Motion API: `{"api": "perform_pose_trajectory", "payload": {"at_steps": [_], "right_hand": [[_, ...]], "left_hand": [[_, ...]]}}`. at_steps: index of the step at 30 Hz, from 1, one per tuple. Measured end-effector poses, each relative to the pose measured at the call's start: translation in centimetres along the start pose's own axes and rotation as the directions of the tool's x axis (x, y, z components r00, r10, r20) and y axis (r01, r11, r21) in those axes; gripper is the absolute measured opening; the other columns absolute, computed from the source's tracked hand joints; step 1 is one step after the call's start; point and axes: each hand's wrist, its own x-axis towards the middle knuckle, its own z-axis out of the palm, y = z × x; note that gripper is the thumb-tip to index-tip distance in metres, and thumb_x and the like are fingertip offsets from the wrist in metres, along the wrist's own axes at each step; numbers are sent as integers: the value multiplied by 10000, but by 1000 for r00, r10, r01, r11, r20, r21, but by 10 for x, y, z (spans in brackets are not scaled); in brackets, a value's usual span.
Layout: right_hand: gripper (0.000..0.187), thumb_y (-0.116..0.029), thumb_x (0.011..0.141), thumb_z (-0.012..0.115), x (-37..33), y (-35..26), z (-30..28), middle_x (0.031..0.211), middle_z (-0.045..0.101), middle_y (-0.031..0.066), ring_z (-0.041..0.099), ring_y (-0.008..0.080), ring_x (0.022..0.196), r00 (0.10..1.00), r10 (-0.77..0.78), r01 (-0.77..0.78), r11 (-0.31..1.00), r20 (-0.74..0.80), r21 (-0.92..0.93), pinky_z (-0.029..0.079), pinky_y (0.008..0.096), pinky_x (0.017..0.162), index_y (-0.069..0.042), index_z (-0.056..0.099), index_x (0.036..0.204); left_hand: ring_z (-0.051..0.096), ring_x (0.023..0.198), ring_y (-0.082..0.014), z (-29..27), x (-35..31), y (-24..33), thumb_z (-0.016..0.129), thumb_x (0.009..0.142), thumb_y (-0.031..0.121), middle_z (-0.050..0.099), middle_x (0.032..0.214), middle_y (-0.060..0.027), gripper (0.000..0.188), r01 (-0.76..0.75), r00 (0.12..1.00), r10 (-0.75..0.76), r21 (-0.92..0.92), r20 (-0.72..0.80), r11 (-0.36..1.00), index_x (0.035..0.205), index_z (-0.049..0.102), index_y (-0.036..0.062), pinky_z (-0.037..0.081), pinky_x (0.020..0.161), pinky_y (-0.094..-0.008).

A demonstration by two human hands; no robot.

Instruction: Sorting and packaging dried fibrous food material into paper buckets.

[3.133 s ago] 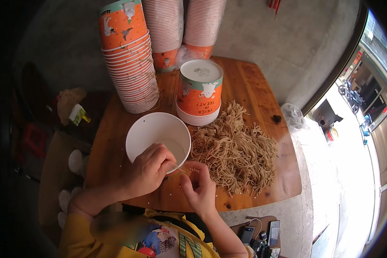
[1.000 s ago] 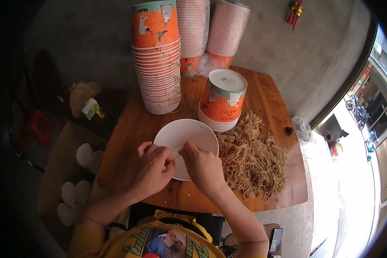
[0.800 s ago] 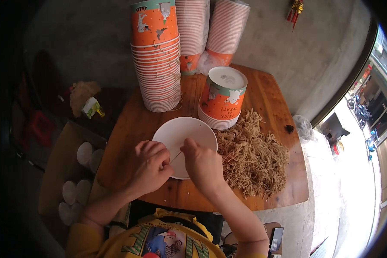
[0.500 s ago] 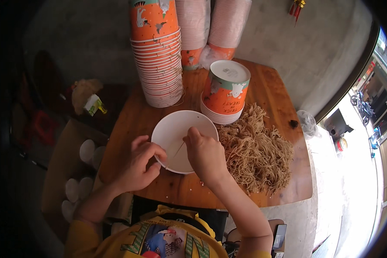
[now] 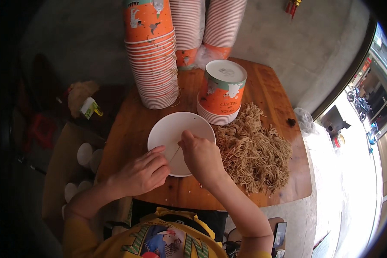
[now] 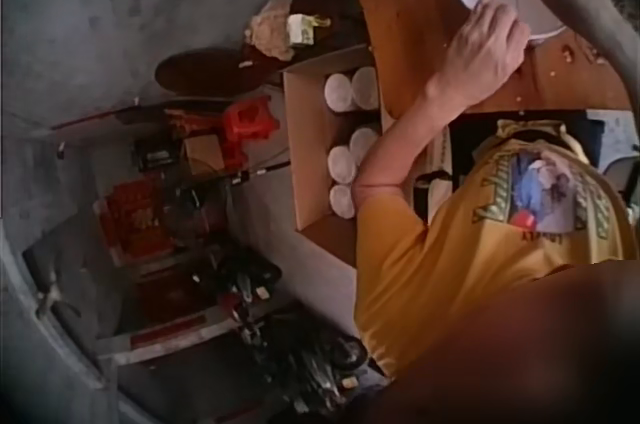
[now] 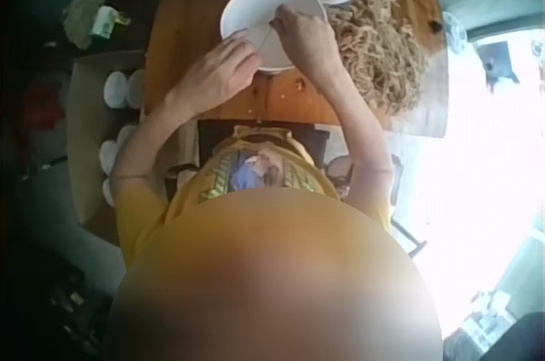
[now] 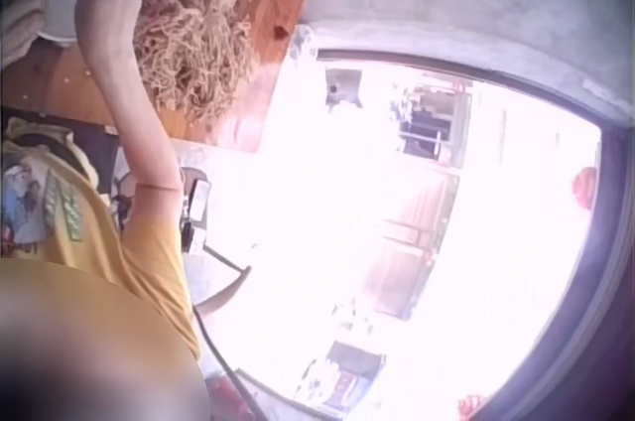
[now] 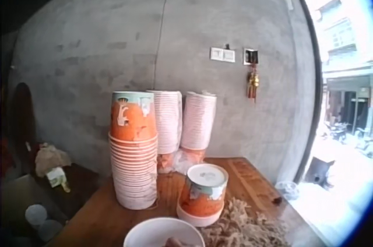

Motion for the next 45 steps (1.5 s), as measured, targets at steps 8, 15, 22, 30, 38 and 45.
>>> {"api": "perform_pose_trajectory", "payload": {"at_steps": [8,15,22,30,38,45], "right_hand": [[140,-169,905,592,8,12,-11,772,645,209,646,395,756,995,2,-7,999,101,52,506,485,657,-35,596,947],[170,-145,997,486,-17,70,-77,886,677,98,670,166,732,945,13,-327,84,328,941,530,235,594,-24,590,1058],[164,-64,985,492,-71,111,-73,1031,680,192,718,333,853,998,53,46,-331,-30,943,623,393,634,10,499,1131],[144,-154,963,594,-70,119,-63,1111,635,148,630,188,1003,961,133,247,-15,-243,969,524,317,864,-11,582,948],[232,-235,1044,424,-33,81,-69,748,491,-6,523,116,718,954,248,293,-650,-169,701,465,289,777,-56,560,985],[180,-110,999,506,-50,50,-52,771,539,-87,409,1,571,951,309,-116,433,-26,894,337,170,518,-47,661,1069]], "left_hand": [[601,1055,-257,-21,1,-19,580,798,109,556,910,-86,74,-165,978,152,82,142,983,837,547,55,443,1077,-406],[551,1177,-219,-18,-10,-89,613,789,105,584,986,-41,72,-326,944,299,281,136,903,818,550,88,434,1099,-352],[569,1200,-209,-14,-13,-133,657,767,102,631,1087,-42,129,-347,938,327,324,115,880,739,531,92,476,1061,-344],[575,1202,-216,-11,-6,-144,666,772,38,640,1089,-32,185,-416,909,392,338,140,844,713,501,98,485,1050,-343],[533,1251,-248,-16,8,-148,670,792,41,598,1247,-57,149,-458,889,411,366,201,811,773,535,99,483,1047,-359],[576,1112,-343,-16,23,-60,658,806,-1,576,1174,-139,296,304,935,-345,-314,-82,899,1093,590,29,463,969,-412]]}}
